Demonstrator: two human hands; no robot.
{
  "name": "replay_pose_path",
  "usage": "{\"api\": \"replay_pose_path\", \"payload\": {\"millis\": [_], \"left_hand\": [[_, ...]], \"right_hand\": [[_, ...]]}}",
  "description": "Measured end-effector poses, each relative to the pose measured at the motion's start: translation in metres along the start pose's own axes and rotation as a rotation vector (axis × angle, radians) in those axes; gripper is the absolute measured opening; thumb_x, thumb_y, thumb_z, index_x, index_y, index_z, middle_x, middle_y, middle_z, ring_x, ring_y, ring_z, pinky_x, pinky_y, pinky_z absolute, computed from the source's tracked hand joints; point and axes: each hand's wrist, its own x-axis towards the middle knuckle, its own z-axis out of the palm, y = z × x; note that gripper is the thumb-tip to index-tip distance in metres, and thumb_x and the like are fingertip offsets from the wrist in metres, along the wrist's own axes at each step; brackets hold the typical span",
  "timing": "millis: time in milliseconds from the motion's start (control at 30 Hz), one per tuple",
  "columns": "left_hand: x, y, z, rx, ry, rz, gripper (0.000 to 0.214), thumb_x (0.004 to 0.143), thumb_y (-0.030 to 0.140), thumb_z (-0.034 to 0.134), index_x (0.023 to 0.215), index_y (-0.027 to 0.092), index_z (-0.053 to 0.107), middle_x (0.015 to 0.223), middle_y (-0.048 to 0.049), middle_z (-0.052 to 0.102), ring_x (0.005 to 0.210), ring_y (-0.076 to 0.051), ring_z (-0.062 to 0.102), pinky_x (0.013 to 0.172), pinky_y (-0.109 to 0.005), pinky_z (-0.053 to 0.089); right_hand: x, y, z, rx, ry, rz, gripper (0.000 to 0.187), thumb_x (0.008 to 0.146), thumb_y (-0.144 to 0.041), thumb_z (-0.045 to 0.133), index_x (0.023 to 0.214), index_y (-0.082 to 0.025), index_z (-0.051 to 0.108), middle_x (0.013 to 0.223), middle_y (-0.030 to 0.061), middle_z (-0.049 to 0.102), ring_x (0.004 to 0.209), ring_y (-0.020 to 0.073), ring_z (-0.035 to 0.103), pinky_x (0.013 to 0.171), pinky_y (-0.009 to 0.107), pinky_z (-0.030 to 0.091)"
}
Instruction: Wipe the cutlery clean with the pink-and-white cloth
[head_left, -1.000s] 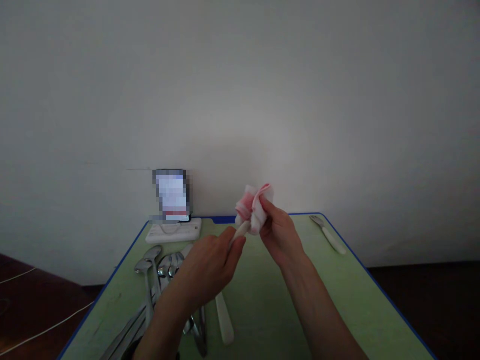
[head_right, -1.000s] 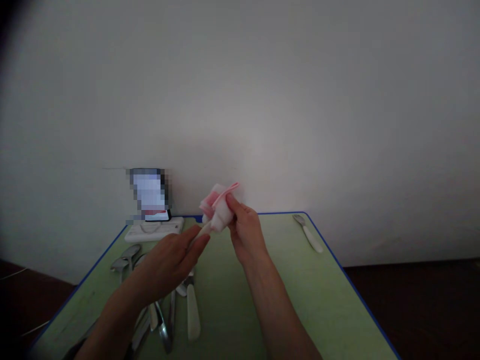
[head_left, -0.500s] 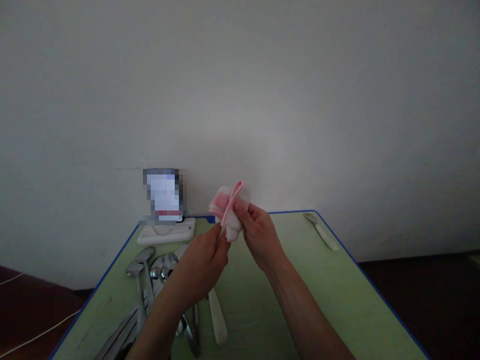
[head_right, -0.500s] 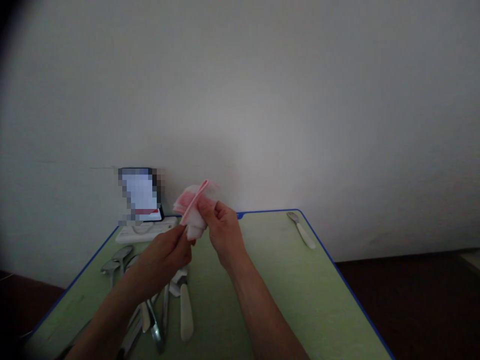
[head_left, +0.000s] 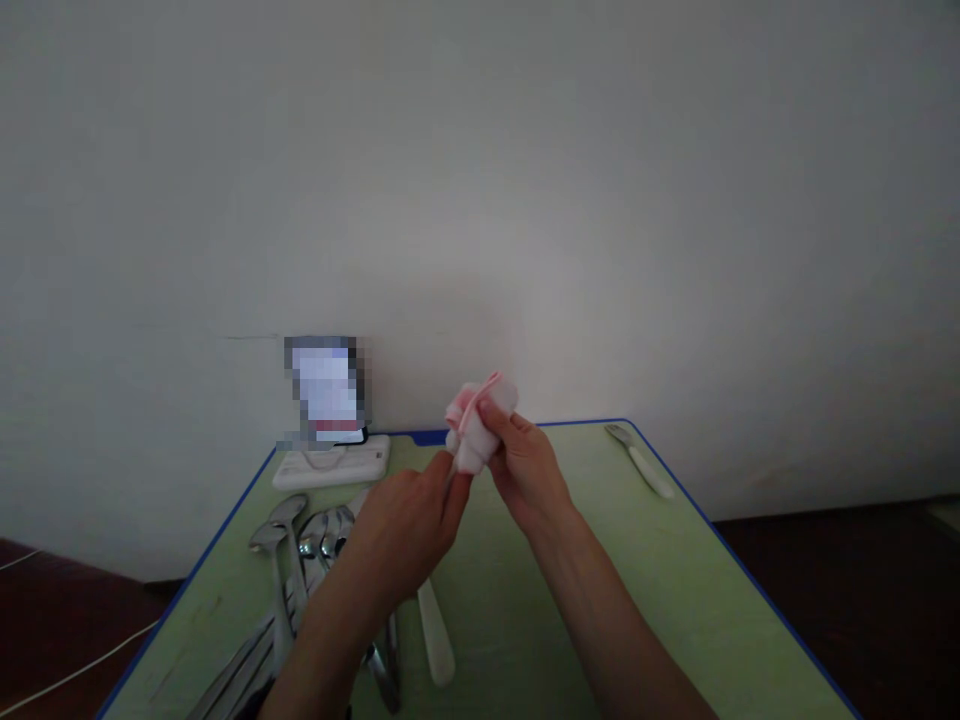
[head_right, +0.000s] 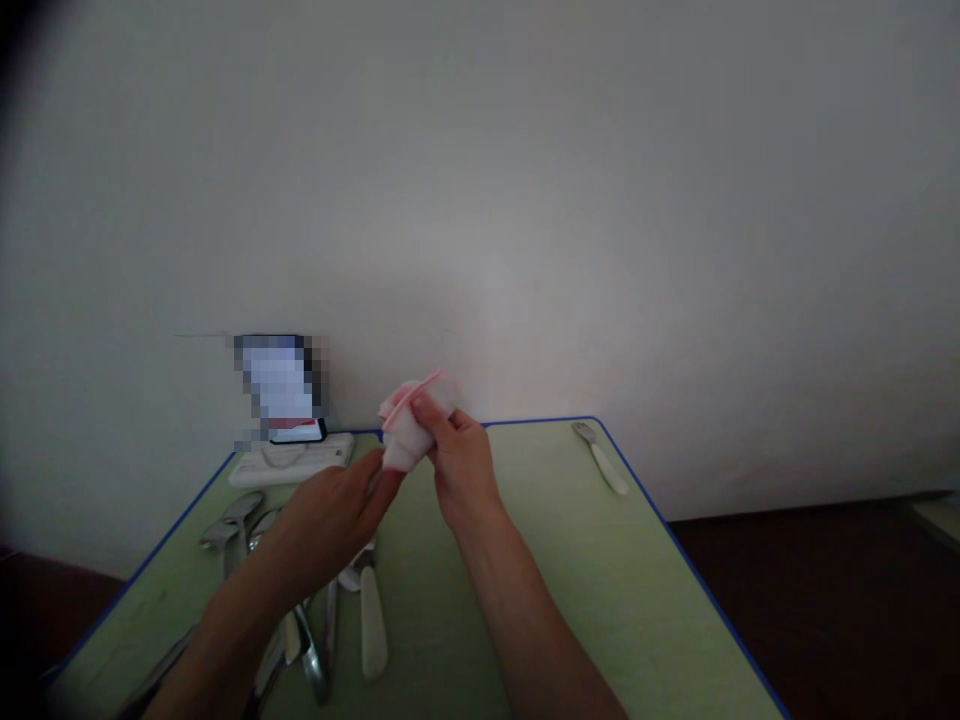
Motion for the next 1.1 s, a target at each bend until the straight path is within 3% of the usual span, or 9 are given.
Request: {"api": "replay_pose_path", "payload": {"millis": [200,367,533,700,867,1100], "left_hand": [[-0.003,0.003,0.002,0.029,0.016,0.009,0.032,0.094,0.035,0.024,0.092,0.019,0.051,0.071,-0.0080,0.067,0.066,-0.024,0.066,0.053,-0.027,0.035],[-0.004,0.005,0.004,-0.049,0.017,0.000,0.032,0.093,0.037,0.024,0.090,0.020,0.051,0.070,-0.0079,0.067,0.066,-0.026,0.065,0.053,-0.028,0.032],[-0.001,0.002,0.007,-0.256,0.054,-0.051,0.031,0.093,0.033,0.025,0.084,0.020,0.051,0.068,-0.0067,0.065,0.062,-0.021,0.061,0.054,-0.027,0.030],[0.005,-0.004,0.009,-0.426,0.036,-0.043,0.028,0.090,0.026,0.028,0.079,0.017,0.052,0.060,-0.0034,0.058,0.051,-0.016,0.052,0.050,-0.025,0.028],[0.012,-0.012,0.012,-0.315,0.038,-0.031,0.029,0.087,0.020,0.030,0.074,0.015,0.054,0.059,-0.0044,0.058,0.054,-0.016,0.053,0.052,-0.026,0.026],[0.008,-0.008,0.009,-0.260,0.033,0.073,0.028,0.091,0.025,0.026,0.088,0.016,0.053,0.063,-0.0045,0.062,0.056,-0.019,0.058,0.053,-0.027,0.030]], "right_hand": [[0.005,-0.010,-0.003,0.094,0.049,0.058,0.022,0.067,-0.036,0.071,0.077,-0.017,0.066,0.072,0.0010,0.069,0.062,0.0118,0.061,0.058,0.023,0.047],[0.004,-0.011,0.001,0.087,0.056,-0.054,0.025,0.070,-0.041,0.067,0.079,-0.018,0.065,0.072,0.0001,0.067,0.061,0.0115,0.060,0.055,0.022,0.045],[-0.008,0.011,0.013,-0.070,-0.004,-0.144,0.034,0.070,-0.048,0.064,0.080,-0.015,0.067,0.072,0.0033,0.068,0.061,0.0128,0.057,0.055,0.023,0.042],[-0.011,0.019,0.011,-0.278,0.033,-0.204,0.039,0.070,-0.050,0.062,0.082,-0.013,0.067,0.063,0.0011,0.063,0.050,0.0087,0.045,0.046,0.021,0.035],[-0.006,0.011,0.002,-0.479,-0.049,-0.237,0.035,0.068,-0.047,0.066,0.074,-0.013,0.066,0.060,0.0006,0.061,0.050,0.0091,0.046,0.044,0.020,0.034],[-0.005,0.004,0.005,-0.296,0.026,-0.194,0.033,0.067,-0.046,0.067,0.073,-0.013,0.067,0.063,0.0017,0.064,0.055,0.0106,0.050,0.052,0.022,0.040]]}}
